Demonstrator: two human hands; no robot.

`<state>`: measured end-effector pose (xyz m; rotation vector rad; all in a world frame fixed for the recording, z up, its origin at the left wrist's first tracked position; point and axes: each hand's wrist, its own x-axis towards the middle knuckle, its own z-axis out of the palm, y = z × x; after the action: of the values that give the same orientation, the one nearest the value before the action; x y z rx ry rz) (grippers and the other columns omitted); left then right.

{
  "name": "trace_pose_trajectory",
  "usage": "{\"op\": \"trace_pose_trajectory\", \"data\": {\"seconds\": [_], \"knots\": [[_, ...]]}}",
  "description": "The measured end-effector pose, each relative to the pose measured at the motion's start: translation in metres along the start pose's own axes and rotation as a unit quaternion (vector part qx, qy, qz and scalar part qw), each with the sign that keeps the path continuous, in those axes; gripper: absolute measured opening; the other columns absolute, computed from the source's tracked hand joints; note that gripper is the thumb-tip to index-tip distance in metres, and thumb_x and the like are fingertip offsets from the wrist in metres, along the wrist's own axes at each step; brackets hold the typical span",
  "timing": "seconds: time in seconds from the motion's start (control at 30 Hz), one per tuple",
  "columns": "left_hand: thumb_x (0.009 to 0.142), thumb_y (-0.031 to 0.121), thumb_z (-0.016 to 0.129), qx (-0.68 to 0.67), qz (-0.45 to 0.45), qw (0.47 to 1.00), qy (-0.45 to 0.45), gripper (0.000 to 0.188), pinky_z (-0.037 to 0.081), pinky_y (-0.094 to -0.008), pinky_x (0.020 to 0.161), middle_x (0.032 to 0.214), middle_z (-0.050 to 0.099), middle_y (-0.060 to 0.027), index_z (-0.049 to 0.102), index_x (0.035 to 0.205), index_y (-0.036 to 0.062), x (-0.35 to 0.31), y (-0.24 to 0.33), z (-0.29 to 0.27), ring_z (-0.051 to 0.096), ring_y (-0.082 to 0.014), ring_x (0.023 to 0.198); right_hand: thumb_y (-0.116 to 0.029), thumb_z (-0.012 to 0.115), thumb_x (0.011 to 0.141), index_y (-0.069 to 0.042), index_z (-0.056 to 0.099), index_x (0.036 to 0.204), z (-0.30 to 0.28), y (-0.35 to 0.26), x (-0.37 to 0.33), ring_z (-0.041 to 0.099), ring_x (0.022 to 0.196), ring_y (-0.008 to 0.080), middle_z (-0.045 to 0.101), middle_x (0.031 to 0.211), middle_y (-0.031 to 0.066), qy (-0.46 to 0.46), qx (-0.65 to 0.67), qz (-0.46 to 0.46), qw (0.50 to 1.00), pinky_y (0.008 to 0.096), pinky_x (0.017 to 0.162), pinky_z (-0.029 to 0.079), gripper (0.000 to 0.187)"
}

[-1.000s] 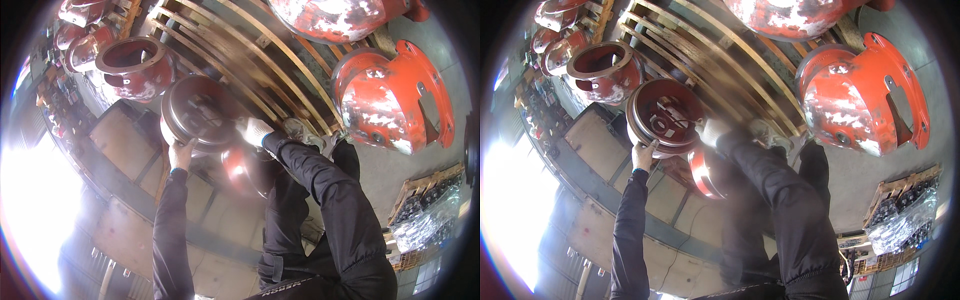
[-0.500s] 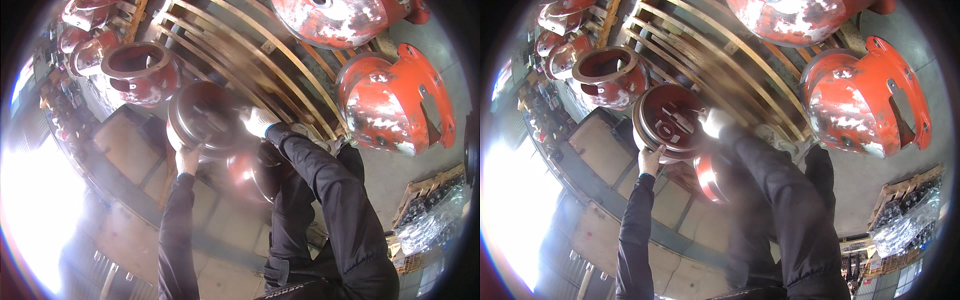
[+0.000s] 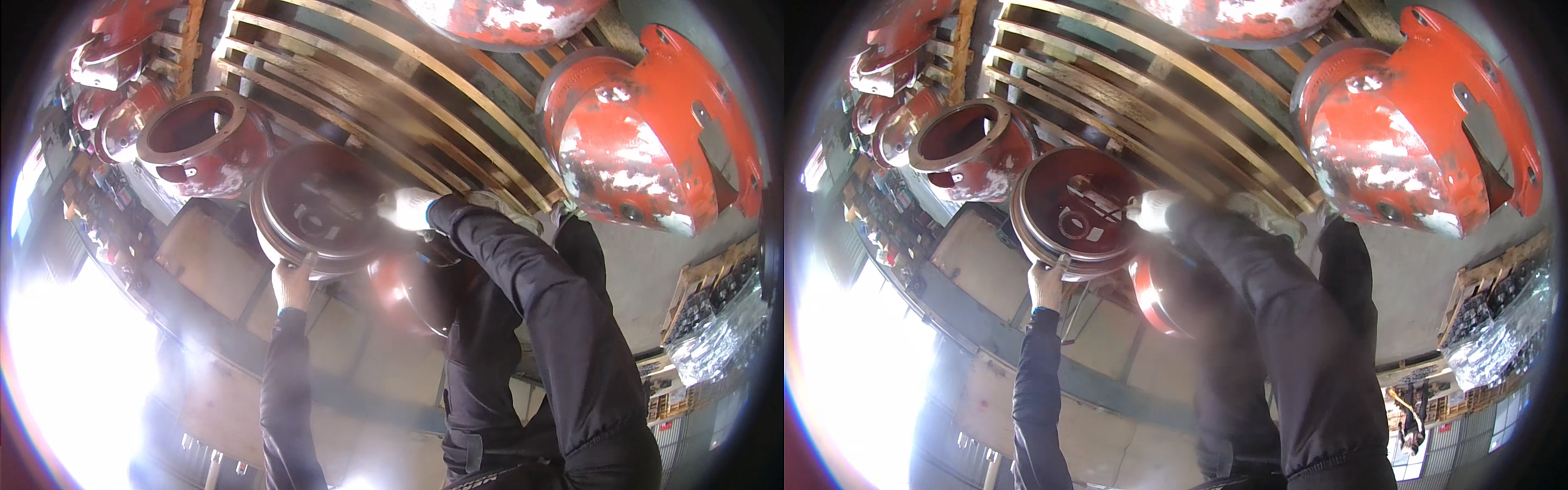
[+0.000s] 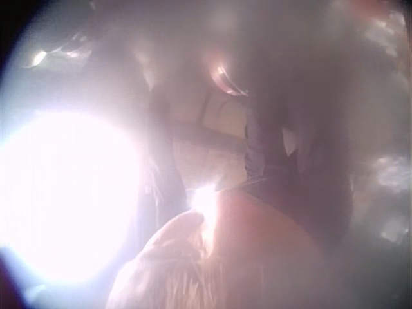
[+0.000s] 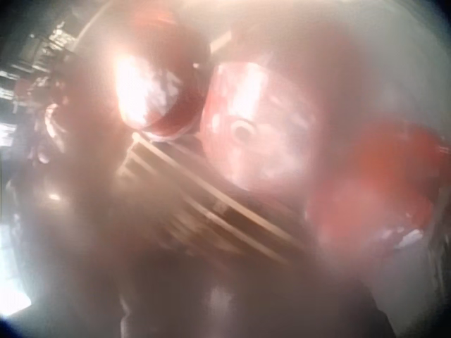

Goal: The person uses a spray gun to apply white paint to several red metal parts arranged on a wooden pallet. They rotate and reposition the parts to reach different surfaces, then continue spraying additional units.

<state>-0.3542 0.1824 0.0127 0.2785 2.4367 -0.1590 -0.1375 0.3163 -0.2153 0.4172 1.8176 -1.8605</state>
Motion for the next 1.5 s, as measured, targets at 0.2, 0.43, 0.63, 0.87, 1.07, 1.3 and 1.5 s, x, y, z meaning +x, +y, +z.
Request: {"op": "trace_pose_trajectory", "data": {"seconds": [0.2, 0.43, 0.63, 0.87, 1.07, 1.3, 1.5], "knots": [[0.086, 0.031, 0.084, -0.014, 0.002, 1.000, 0.002, 0.053, 0.055, -0.0386, 0.091, 0.104, 0.079, -0.0227, 0.071, 0.114, -0.0121, -0.002, 0.004, 0.001, 0.075, -0.0264, 0.095, -0.051, 0.045, 0.107, -0.012, 0.069, 0.128, -0.015, -0.012, -0.050, 0.075, 0.094, 0.0377, 0.076, 0.111, 0.0188, 0.073, 0.035, -0.071, 0.994, 0.0497, 0.086, 0.059, 0.050], [0.084, 0.033, 0.085, -0.016, 0.023, 0.998, 0.056, 0.054, 0.057, -0.0386, 0.086, 0.100, 0.078, -0.0215, 0.070, 0.115, -0.0086, 0.000, 0.002, 0.008, 0.075, -0.0273, 0.091, -0.047, 0.051, 0.107, 0.000, 0.064, 0.114, -0.065, -0.039, -0.079, 0.075, 0.088, 0.0446, 0.074, 0.090, 0.0288, 0.104, -0.112, 0.047, 0.987, 0.0545, 0.076, 0.059, 0.050], [0.078, 0.042, 0.090, 0.010, 0.049, 0.991, 0.125, 0.066, 0.058, -0.0433, 0.089, 0.106, 0.076, -0.0257, 0.066, 0.114, -0.0084, 0.008, -0.018, 0.020, 0.076, -0.0369, 0.100, -0.049, 0.056, 0.105, -0.001, 0.064, 0.111, -0.107, -0.069, -0.101, 0.072, 0.099, 0.0471, 0.072, 0.113, 0.0306, 0.024, -0.165, -0.016, 0.986, 0.0554, 0.080, 0.058, 0.050], [0.069, 0.062, 0.089, 0.015, 0.025, 0.986, 0.165, 0.116, 0.043, -0.0487, 0.114, 0.138, 0.057, -0.0381, 0.047, 0.142, -0.0170, 0.004, -0.012, 0.030, 0.055, -0.0478, 0.133, -0.045, 0.056, 0.106, 0.000, 0.062, 0.136, -0.116, -0.133, -0.080, 0.076, 0.083, 0.0253, 0.075, 0.109, 0.0204, 0.088, -0.074, 0.038, 0.993, 0.0398, 0.065, 0.061, 0.054], [0.082, 0.053, 0.084, -0.080, 0.042, 0.966, 0.242, 0.120, 0.021, -0.0526, 0.129, 0.163, 0.028, -0.0419, 0.022, 0.159, -0.0156, -0.038, -0.020, 0.055, 0.024, -0.0526, 0.155, -0.053, 0.055, 0.106, 0.003, 0.060, 0.133, -0.107, -0.141, -0.066, 0.075, 0.069, 0.0336, 0.074, 0.103, 0.0252, 0.118, -0.083, 0.234, 0.961, 0.0440, 0.062, 0.061, 0.063], [0.093, 0.025, 0.076, -0.314, 0.055, 0.929, 0.188, 0.085, 0.027, -0.0502, 0.128, 0.164, 0.038, -0.0281, 0.034, 0.160, -0.0049, -0.215, -0.050, 0.148, 0.034, -0.0424, 0.155, -0.037, 0.067, 0.100, 0.003, 0.056, 0.142, -0.108, -0.221, -0.223, 0.072, 0.092, 0.0350, 0.070, 0.114, 0.0233, 0.120, -0.415, 0.016, 0.902, 0.0415, 0.082, 0.059, 0.058], [0.092, 0.024, 0.074, -0.397, -0.098, 0.897, 0.169, 0.067, 0.048, -0.0467, 0.113, 0.143, 0.059, -0.0262, 0.050, 0.150, 0.0005, -0.373, -0.095, 0.273, 0.056, -0.0424, 0.135, -0.040, 0.081, 0.089, 0.000, 0.054, 0.135, -0.071, -0.283, -0.267, 0.069, 0.108, 0.0370, 0.064, 0.128, 0.0218, 0.062, -0.505, 0.077, 0.857, 0.0460, 0.089, 0.058, 0.067]]}}
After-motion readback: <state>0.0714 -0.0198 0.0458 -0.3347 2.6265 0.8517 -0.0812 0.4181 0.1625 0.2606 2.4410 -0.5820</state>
